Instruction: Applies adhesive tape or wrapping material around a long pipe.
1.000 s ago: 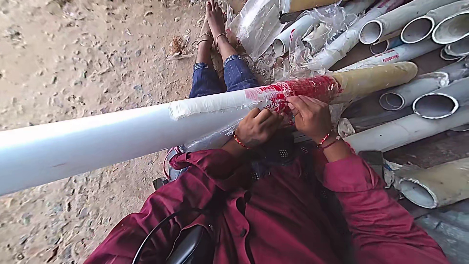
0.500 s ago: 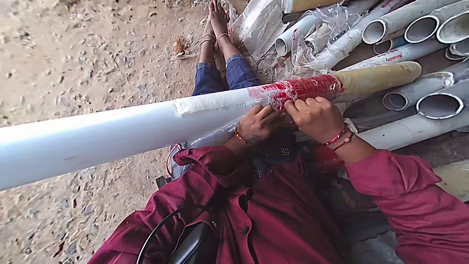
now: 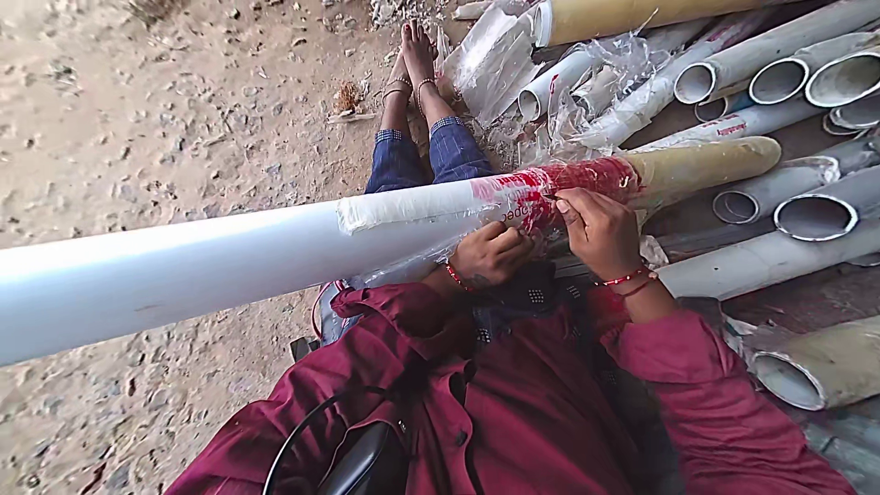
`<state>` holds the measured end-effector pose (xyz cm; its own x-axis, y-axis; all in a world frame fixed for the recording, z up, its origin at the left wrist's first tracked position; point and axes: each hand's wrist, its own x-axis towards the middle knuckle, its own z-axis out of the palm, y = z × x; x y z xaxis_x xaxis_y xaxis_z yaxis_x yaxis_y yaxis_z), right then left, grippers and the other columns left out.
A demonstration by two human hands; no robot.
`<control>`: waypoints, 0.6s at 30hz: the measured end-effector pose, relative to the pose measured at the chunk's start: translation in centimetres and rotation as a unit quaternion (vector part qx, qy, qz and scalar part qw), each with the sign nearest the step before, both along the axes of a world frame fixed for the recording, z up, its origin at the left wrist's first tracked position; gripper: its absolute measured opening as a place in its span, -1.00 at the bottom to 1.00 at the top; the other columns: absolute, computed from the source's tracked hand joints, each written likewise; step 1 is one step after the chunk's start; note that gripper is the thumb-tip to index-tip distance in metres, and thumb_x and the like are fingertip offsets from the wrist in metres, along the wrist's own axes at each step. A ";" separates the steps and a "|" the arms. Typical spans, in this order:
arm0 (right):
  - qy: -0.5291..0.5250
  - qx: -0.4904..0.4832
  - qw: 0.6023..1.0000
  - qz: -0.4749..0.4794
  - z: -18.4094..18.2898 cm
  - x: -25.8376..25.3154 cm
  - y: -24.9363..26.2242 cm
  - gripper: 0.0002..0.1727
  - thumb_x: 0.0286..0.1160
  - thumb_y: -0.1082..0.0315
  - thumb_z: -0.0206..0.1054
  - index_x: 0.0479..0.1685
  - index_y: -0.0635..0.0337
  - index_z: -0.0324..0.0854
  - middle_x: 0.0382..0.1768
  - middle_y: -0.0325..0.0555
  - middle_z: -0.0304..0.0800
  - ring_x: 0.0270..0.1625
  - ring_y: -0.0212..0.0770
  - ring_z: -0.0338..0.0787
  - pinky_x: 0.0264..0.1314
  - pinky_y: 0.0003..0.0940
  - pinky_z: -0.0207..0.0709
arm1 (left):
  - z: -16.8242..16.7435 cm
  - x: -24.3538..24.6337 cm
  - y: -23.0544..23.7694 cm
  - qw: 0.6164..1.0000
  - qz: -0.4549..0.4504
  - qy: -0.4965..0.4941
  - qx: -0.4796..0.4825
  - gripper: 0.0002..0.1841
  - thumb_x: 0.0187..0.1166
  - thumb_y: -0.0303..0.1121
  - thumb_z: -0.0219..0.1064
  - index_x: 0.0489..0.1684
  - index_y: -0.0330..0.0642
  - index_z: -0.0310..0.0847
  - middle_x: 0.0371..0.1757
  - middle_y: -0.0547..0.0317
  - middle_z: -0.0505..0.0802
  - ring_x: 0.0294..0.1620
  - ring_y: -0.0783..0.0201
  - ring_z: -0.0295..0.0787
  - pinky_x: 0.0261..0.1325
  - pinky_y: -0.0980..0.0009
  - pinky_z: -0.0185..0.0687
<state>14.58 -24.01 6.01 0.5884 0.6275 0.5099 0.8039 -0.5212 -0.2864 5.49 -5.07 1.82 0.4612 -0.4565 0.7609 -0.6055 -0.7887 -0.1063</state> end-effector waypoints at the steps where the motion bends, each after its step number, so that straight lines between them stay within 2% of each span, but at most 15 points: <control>1: -0.023 -0.008 1.000 0.009 -0.5 -0.2 0.2 -0.69 0.66 0.41 0.15 -0.09 0.36 0.83 -0.32 0.17 0.88 -0.32 0.15 0.86 -0.32 -0.07 0.63 | -0.1 -0.1 0.0 1.000 0.004 -0.001 0.004 -0.77 0.53 -0.65 0.22 -0.30 -0.31 0.86 -0.30 0.08 0.93 -0.31 0.16 0.80 -0.17 0.31 0.59; 4: -0.107 -0.074 0.991 0.023 -1.1 -0.3 0.2 -0.72 0.48 0.56 0.19 -0.13 0.27 0.87 -0.47 0.13 0.78 -0.47 0.15 0.72 -0.45 -0.07 0.44 | -0.3 -0.1 -0.1 1.000 0.011 -0.002 0.014 -0.77 0.52 -0.65 0.22 -0.25 -0.31 0.87 -0.29 0.08 0.94 -0.32 0.16 0.79 -0.18 0.31 0.59; 6: -0.146 -0.131 0.980 0.023 -0.7 0.0 -0.4 -0.73 0.37 0.64 0.23 -0.13 0.28 0.83 -0.53 0.12 0.70 -0.54 0.15 0.67 -0.51 -0.08 0.38 | -0.3 0.0 0.0 1.000 0.010 0.001 0.018 -0.77 0.53 -0.65 0.22 -0.24 -0.31 0.87 -0.28 0.08 0.94 -0.31 0.16 0.79 -0.18 0.31 0.58; 9: -0.102 -0.181 0.978 0.013 0.5 0.9 -2.2 -0.75 0.32 0.66 0.24 -0.14 0.36 0.80 -0.54 0.18 0.68 -0.53 0.22 0.70 -0.52 0.00 0.41 | 0.1 0.1 0.4 1.000 0.000 0.008 0.017 -0.77 0.52 -0.65 0.23 -0.27 -0.29 0.87 -0.29 0.08 0.94 -0.32 0.16 0.80 -0.18 0.31 0.59; 10: -0.080 -0.165 0.983 0.015 0.9 1.5 -2.9 -0.76 0.38 0.61 0.20 -0.16 0.36 0.79 -0.52 0.18 0.71 -0.51 0.21 0.72 -0.50 0.01 0.43 | 0.3 0.4 0.5 1.000 -0.007 0.010 0.014 -0.78 0.52 -0.65 0.23 -0.29 -0.29 0.86 -0.30 0.08 0.93 -0.33 0.16 0.79 -0.20 0.31 0.59; 12: -0.054 -0.098 0.994 -0.013 1.5 2.0 -3.9 -0.70 0.62 0.45 0.11 -0.14 0.37 0.79 -0.40 0.20 0.83 -0.41 0.20 0.83 -0.44 0.01 0.55 | 1.1 0.5 0.9 0.999 -0.023 0.028 0.011 -0.77 0.52 -0.65 0.22 -0.32 -0.29 0.86 -0.31 0.07 0.92 -0.34 0.15 0.78 -0.22 0.29 0.57; 14: -0.020 -0.037 0.997 -0.072 2.2 2.1 -3.9 -0.65 0.77 0.36 0.08 -0.01 0.43 0.76 -0.25 0.27 0.88 -0.27 0.24 0.89 -0.33 0.08 0.63 | 2.5 0.5 1.8 0.998 -0.028 0.049 0.008 -0.76 0.52 -0.63 0.21 -0.32 -0.28 0.87 -0.34 0.07 0.91 -0.36 0.13 0.75 -0.27 0.28 0.52; 16: -0.005 -0.004 0.993 -0.118 2.3 2.5 -3.3 -0.62 0.81 0.33 0.05 0.04 0.42 0.75 -0.21 0.27 0.88 -0.23 0.25 0.88 -0.29 0.12 0.62 | 4.5 0.4 3.7 0.996 -0.023 0.086 0.000 -0.77 0.52 -0.62 0.23 -0.34 -0.28 0.87 -0.40 0.04 0.87 -0.41 0.10 0.69 -0.31 0.25 0.47; 18: -0.013 0.011 0.992 -0.128 2.1 3.3 -1.8 -0.64 0.80 0.33 0.07 -0.01 0.39 0.76 -0.20 0.27 0.88 -0.19 0.29 0.87 -0.24 0.14 0.61 | 6.6 0.4 6.1 0.991 -0.008 0.131 -0.006 -0.78 0.52 -0.59 0.25 -0.35 -0.24 0.87 -0.43 0.02 0.85 -0.43 0.05 0.69 -0.31 0.23 0.52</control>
<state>17.91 -25.79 8.11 0.7134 0.4483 0.5386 0.6535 -0.7031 -0.2803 5.92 0.99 8.44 0.6365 -0.4574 0.6209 -0.6234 -0.7792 0.0650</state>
